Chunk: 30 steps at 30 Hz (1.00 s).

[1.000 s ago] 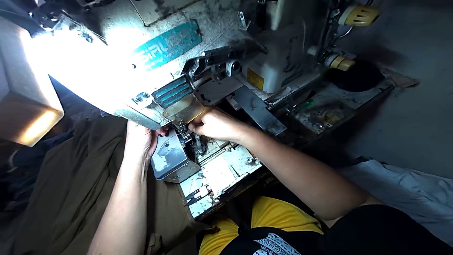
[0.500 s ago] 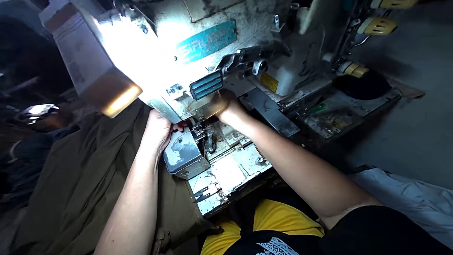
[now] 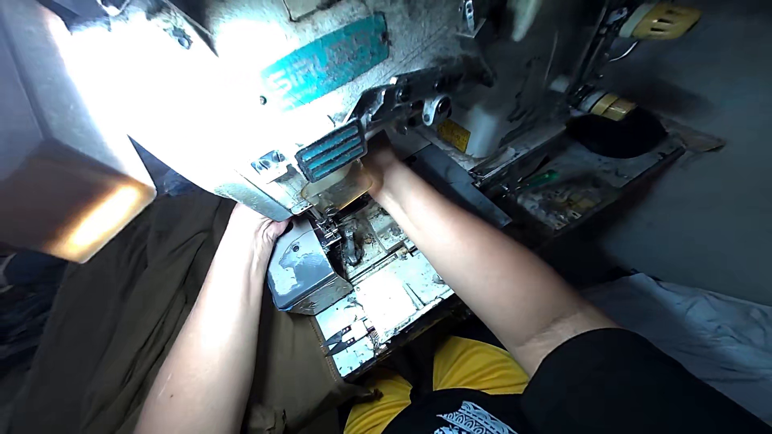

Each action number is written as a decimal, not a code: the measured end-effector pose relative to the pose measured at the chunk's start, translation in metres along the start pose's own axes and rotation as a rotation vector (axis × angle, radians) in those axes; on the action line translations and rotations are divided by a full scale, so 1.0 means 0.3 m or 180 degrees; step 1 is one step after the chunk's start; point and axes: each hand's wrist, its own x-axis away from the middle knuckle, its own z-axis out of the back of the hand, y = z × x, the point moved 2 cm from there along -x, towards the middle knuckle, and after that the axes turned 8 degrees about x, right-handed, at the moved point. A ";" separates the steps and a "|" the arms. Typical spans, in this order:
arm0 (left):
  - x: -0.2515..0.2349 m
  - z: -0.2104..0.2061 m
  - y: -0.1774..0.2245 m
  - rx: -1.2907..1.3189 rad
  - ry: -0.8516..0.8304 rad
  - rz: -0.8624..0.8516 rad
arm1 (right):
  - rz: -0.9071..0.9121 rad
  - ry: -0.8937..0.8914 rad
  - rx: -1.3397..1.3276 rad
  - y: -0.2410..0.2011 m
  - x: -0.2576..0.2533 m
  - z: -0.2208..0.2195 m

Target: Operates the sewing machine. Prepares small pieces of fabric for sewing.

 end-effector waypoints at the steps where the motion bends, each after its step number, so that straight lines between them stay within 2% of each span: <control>1: 0.004 -0.009 0.012 -0.0054 0.0146 -0.0162 | 0.0065 0.0043 -0.0003 -0.003 -0.002 0.003; 4: 0.038 -0.065 0.143 -0.0003 0.0454 -0.0554 | 0.0291 -0.0030 0.0173 -0.009 0.024 0.047; 6: 0.008 -0.036 0.236 0.0100 0.0569 -0.0797 | 0.0637 -0.0438 0.1201 -0.022 0.107 0.141; 8: 0.008 -0.008 0.301 0.0135 0.0438 -0.0929 | 0.1282 -0.0697 0.2539 -0.013 0.214 0.230; 9: 0.019 -0.009 0.317 0.0022 0.0349 -0.0933 | 0.1550 -0.0668 0.2965 0.017 0.258 0.254; 11: 0.047 -0.045 0.321 -0.0219 0.0235 -0.0912 | 0.1671 -0.0695 0.3433 0.075 0.305 0.256; 15: 0.088 -0.097 0.328 -0.0235 0.0151 -0.0955 | 0.1252 -0.0995 0.3327 0.135 0.302 0.179; 20: 0.094 -0.079 0.338 -0.0454 0.0250 -0.0829 | 0.1546 -0.0781 0.3128 0.151 0.322 0.154; 24: 0.094 -0.078 0.328 -0.0305 0.0319 -0.0748 | 0.0845 -0.0980 0.3240 0.157 0.318 0.156; 30: 0.081 -0.085 0.310 -0.0182 0.0283 -0.0732 | 0.0787 -0.1114 0.3209 0.167 0.322 0.144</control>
